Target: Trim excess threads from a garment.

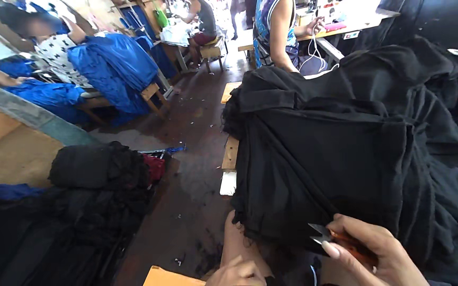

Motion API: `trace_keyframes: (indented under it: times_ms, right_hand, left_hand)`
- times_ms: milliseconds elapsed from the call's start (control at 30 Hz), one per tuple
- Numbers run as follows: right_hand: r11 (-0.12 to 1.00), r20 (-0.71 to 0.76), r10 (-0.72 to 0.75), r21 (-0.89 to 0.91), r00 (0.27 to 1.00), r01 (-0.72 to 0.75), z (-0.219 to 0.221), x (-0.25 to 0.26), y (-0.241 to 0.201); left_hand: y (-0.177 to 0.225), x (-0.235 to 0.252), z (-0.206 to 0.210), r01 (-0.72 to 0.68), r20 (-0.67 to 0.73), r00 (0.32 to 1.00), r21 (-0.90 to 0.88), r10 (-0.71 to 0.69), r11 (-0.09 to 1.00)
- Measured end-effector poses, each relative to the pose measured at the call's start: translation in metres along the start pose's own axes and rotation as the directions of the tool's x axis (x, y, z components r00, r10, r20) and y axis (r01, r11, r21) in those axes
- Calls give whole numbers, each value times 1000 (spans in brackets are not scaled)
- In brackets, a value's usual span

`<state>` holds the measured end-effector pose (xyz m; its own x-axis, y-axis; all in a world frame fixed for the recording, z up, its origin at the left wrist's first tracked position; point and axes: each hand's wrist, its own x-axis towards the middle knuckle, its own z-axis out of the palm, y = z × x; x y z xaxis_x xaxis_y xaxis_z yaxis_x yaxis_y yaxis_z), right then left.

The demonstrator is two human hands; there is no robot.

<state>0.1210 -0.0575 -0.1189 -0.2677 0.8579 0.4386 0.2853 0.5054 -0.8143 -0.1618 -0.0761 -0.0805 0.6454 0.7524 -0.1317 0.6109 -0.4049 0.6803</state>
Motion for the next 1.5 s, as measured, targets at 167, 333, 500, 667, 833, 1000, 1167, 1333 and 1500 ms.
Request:
trace_keyframes:
  times_ms: [167,333,500,667,833,1000,1167,1333,1500]
  right_hand:
    - [855,33,-29,-518,999,42,3,-15,-3]
    - [793,31,-75,-604,997,79,5,-11,2]
    - [818,-145,-95,-575,985,-6,2,10,-3]
    - [621,-327,-204,-772,923,-136,14,34,15]
    - [678,-330,-136,-719,934,-155,10,34,12]
    - [926,-300,68,-337,951,-172,-9,29,1]
    - [980,-88,100,179,991,-83,1,26,-21]
    - [992,-224,56,125,973,-29,29,29,19]
    - [981,-213,136,163,968,-102,19,28,8]
  left_hand:
    - [4,26,15,-35,-484,874,45,52,998]
    - [-22,52,35,-27,-570,808,212,146,977]
    - [-25,60,29,-32,-629,766,170,133,985]
    - [-28,82,27,74,-787,616,91,27,993]
    - [-9,84,29,119,-743,668,60,-35,991]
    - [0,83,32,37,-695,709,-128,-117,991]
    - [1,96,50,-30,-818,570,-112,-75,993]
    - [-15,119,63,-58,-925,369,72,89,996]
    - [-22,105,47,-231,-868,486,-236,-98,944]
